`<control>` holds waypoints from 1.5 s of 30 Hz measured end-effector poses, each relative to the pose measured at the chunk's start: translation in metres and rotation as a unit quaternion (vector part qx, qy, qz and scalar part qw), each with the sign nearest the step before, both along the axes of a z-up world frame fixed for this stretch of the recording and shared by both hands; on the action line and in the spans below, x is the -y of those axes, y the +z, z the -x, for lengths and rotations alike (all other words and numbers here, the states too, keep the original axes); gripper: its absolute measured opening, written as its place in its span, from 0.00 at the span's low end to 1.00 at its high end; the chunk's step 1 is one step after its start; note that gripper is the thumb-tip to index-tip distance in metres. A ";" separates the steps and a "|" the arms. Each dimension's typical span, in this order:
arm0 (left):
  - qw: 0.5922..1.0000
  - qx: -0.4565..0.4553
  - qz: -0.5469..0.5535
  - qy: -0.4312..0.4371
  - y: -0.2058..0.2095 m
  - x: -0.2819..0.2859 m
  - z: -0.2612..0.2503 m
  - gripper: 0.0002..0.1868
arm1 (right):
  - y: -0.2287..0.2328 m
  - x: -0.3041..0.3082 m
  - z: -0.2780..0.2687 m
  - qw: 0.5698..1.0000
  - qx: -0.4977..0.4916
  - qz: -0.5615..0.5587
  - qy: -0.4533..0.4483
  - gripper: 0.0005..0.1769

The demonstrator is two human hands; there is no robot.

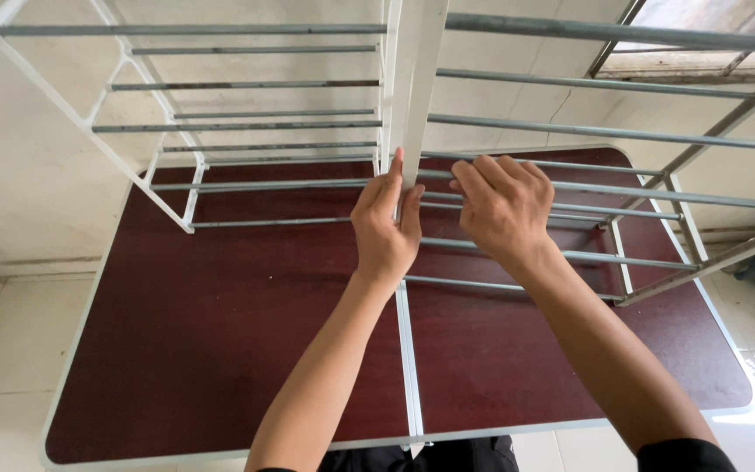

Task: The person assembles a white metal drying rack by inserting horizontal bars into vertical supports and securing them by hand. The rack is built on a maroon table in a tiled room.

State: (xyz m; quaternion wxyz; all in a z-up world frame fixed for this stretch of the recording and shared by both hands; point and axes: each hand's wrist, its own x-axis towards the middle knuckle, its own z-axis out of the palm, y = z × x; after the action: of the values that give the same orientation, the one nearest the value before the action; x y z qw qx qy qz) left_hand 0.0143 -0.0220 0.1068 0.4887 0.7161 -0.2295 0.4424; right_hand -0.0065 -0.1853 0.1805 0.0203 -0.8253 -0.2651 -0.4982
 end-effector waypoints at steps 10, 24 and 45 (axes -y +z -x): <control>1.000 -0.010 -0.012 0.006 0.001 0.001 0.000 0.28 | 0.014 -0.003 0.003 0.989 -0.144 -0.026 -0.012 0.05; 0.999 -0.017 -0.049 0.009 0.038 -0.018 0.013 0.18 | 0.040 -0.004 0.028 0.990 -0.139 -0.010 0.025 0.07; 0.995 0.020 0.074 -0.064 0.129 0.009 -0.018 0.26 | 0.126 0.002 0.005 0.995 0.094 0.010 0.014 0.07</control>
State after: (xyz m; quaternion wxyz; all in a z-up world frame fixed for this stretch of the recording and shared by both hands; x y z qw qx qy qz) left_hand 0.0327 -0.0307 0.2360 0.5628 0.6532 -0.2511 0.4400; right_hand -0.0115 -0.1871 0.3066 -0.0060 -0.7711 -0.2824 -0.5707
